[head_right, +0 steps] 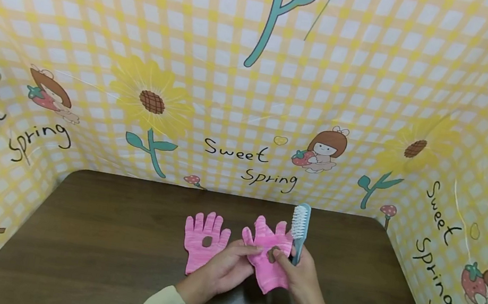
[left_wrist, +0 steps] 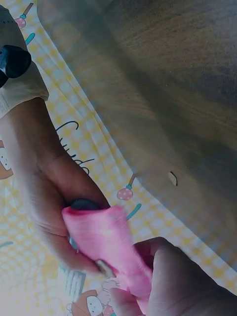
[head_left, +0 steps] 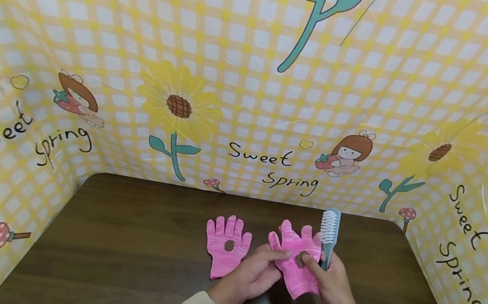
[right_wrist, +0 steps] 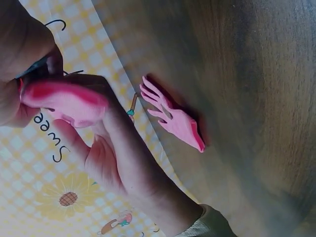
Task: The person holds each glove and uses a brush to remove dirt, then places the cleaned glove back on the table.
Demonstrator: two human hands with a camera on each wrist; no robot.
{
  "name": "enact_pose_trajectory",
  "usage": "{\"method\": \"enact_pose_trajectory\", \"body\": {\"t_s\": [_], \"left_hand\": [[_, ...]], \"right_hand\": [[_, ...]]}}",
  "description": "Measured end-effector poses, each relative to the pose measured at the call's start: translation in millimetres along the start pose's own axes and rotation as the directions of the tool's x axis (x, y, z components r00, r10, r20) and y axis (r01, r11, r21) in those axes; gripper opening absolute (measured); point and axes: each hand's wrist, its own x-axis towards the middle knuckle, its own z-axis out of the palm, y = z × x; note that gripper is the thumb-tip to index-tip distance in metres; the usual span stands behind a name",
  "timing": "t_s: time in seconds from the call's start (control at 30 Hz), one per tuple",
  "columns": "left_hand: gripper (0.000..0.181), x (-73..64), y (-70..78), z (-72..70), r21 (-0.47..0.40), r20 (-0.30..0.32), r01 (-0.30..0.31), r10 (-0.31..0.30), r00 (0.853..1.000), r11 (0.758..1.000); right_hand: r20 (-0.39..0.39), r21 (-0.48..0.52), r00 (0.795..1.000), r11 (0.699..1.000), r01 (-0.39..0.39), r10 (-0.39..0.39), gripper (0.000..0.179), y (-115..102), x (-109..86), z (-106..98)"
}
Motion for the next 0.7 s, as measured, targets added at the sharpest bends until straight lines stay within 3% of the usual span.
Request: {"method": "enact_pose_trajectory", "body": {"t_s": [0.17,0.33,0.5,0.7], "left_hand": [[0.032,0.1,1.1,1.8,-0.017,-0.01,-0.024,0.024,1.0,1.0],[0.019,1.3,-1.1,5.1,-0.021,-0.011,-0.033,0.033,0.999,0.999],[0.026,1.1,-3.6,8.3,0.006,-0.012,-0.025,0.025,1.0,1.0],[0.039,1.5,-5.5,11.7,-0.005,-0.027,-0.018,0.018,0.999,1.0]], "right_hand": [[-0.099,-0.036,0.995,0.999,0.001,-0.005,0.023,1,-0.8,2],[-0.147,-0.055,0.989,0.998,0.017,-0.025,0.022,4,-1.4,1],[-0.203,-0.113,0.978,0.993,0.028,-0.051,0.036,4,-2.6,-1],[-0.202,-0.234,0.976,0.972,0.034,-0.083,0.041,3,-3.2,-3]]}}
